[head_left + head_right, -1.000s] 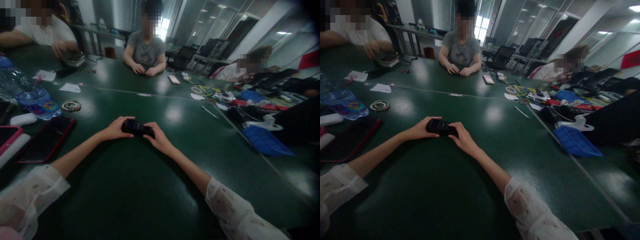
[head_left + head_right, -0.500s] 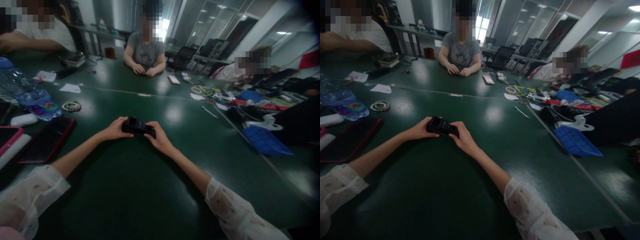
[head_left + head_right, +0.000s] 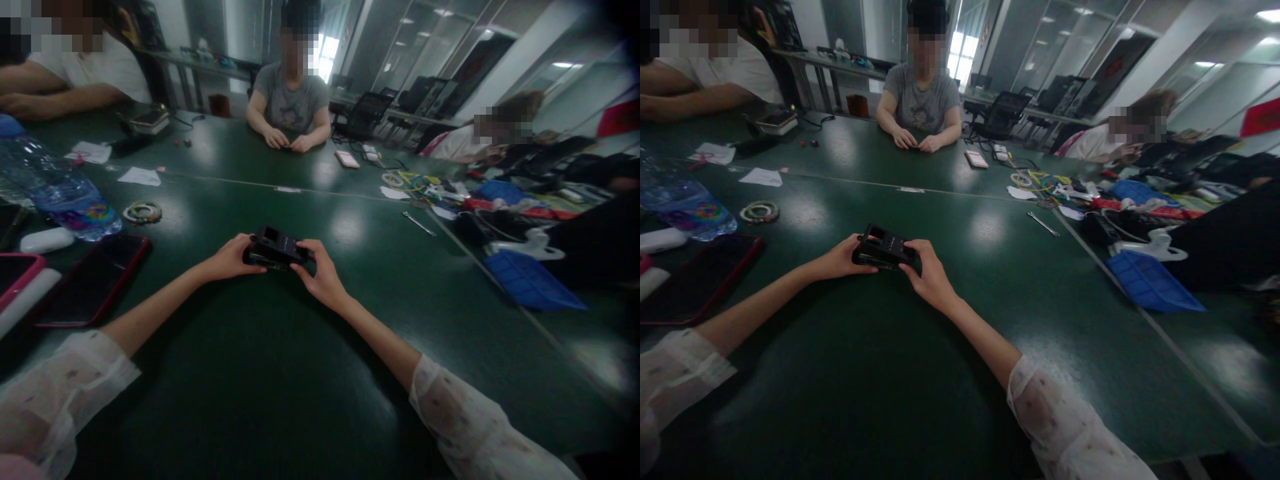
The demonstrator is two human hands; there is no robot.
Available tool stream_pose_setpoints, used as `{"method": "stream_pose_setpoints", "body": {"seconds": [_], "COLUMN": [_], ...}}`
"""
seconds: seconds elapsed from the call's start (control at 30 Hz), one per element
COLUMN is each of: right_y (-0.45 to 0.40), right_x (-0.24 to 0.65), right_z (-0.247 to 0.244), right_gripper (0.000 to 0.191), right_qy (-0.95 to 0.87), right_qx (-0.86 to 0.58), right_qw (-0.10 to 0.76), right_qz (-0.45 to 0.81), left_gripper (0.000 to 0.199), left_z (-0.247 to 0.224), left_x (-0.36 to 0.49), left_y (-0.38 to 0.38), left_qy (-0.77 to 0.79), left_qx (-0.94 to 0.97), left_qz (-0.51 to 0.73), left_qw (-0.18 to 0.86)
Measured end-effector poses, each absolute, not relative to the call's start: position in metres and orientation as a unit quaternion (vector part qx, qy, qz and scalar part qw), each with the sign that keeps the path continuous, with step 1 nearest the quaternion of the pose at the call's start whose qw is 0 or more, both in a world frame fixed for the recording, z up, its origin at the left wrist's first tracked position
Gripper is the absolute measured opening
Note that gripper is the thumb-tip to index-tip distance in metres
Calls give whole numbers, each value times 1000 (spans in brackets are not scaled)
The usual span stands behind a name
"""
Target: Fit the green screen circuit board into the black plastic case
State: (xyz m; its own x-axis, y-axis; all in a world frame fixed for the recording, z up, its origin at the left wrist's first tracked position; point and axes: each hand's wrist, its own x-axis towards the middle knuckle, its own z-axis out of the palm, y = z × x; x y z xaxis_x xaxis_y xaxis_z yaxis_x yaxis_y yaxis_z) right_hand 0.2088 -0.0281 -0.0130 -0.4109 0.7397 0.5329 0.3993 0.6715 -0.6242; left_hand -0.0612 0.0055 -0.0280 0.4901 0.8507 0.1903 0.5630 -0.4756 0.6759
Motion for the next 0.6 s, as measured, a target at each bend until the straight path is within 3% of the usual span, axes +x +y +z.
{"method": "stream_pose_setpoints", "body": {"seconds": [0.27,0.6], "right_y": [-27,-11], "right_x": [212,221], "right_z": [-13,-26], "right_gripper": [39,39], "right_qy": [-754,-687], "right_qx": [-412,-495], "right_qw": [494,518], "right_qz": [134,120], "left_gripper": [80,78], "left_z": [-19,-18], "left_x": [-59,-61], "left_y": [2,1], "left_qy": [458,453], "left_qx": [816,810], "left_qz": [229,228], "left_qw": [269,294]}}
